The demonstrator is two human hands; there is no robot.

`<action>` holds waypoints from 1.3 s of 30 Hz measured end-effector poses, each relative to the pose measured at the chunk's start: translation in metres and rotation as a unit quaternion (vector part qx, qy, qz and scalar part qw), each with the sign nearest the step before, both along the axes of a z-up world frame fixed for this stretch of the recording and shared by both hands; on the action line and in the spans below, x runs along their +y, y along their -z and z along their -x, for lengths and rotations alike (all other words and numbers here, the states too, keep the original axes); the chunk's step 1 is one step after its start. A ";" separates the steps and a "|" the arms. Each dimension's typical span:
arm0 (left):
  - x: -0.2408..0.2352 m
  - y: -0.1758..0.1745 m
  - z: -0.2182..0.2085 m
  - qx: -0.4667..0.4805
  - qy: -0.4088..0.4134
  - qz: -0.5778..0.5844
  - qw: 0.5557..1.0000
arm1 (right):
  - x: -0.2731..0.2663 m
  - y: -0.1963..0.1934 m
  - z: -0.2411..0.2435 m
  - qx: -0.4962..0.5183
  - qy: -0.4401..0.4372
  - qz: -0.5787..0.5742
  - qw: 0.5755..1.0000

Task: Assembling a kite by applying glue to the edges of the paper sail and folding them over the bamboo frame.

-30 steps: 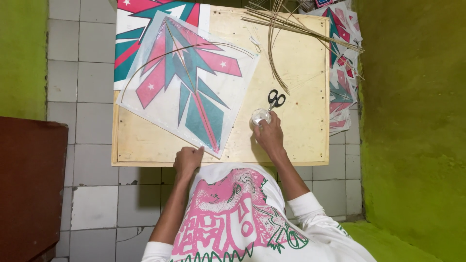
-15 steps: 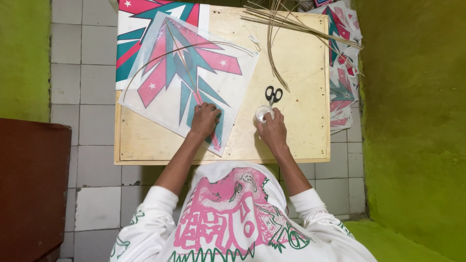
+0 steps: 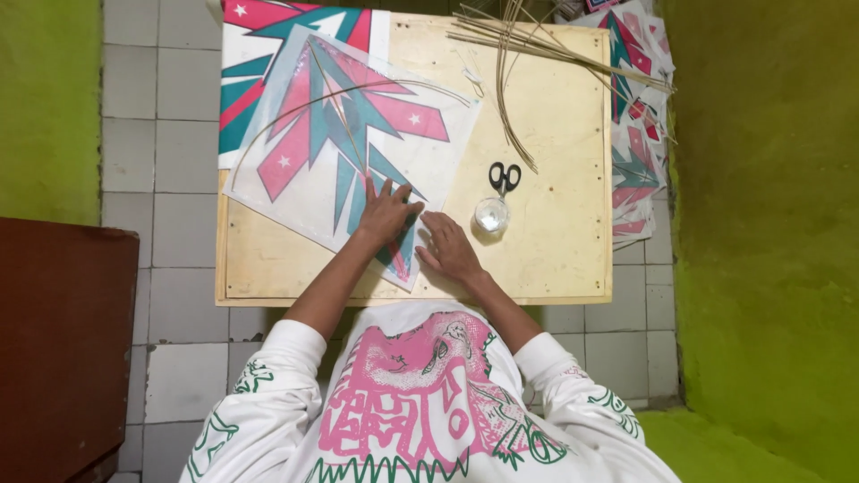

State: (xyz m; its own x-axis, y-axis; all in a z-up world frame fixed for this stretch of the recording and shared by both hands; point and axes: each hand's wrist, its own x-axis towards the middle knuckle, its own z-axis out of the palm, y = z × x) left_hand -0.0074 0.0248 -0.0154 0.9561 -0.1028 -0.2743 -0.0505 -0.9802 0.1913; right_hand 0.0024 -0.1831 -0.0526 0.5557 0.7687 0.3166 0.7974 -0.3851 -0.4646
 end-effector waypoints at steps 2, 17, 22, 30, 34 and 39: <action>0.002 -0.001 -0.001 0.005 0.001 -0.005 1.000 | 0.003 -0.007 -0.010 0.022 0.007 0.014 1.000; 0.006 -0.019 0.003 0.044 0.009 0.003 0.999 | 0.000 0.010 -0.012 -0.041 0.073 0.033 0.996; 0.010 -0.020 0.002 0.045 0.016 0.001 0.999 | 0.003 0.026 -0.017 -0.112 0.076 -0.008 0.991; 0.009 -0.010 0.000 0.051 0.016 0.013 0.999 | 0.003 0.009 -0.014 -0.097 0.060 0.011 0.993; 0.009 -0.012 -0.003 0.052 0.016 0.017 0.998 | 0.004 0.011 -0.018 -0.098 0.070 0.010 0.993; 0.008 -0.006 0.001 0.035 0.009 0.032 0.999 | 0.004 0.016 -0.016 -0.083 0.089 0.006 0.993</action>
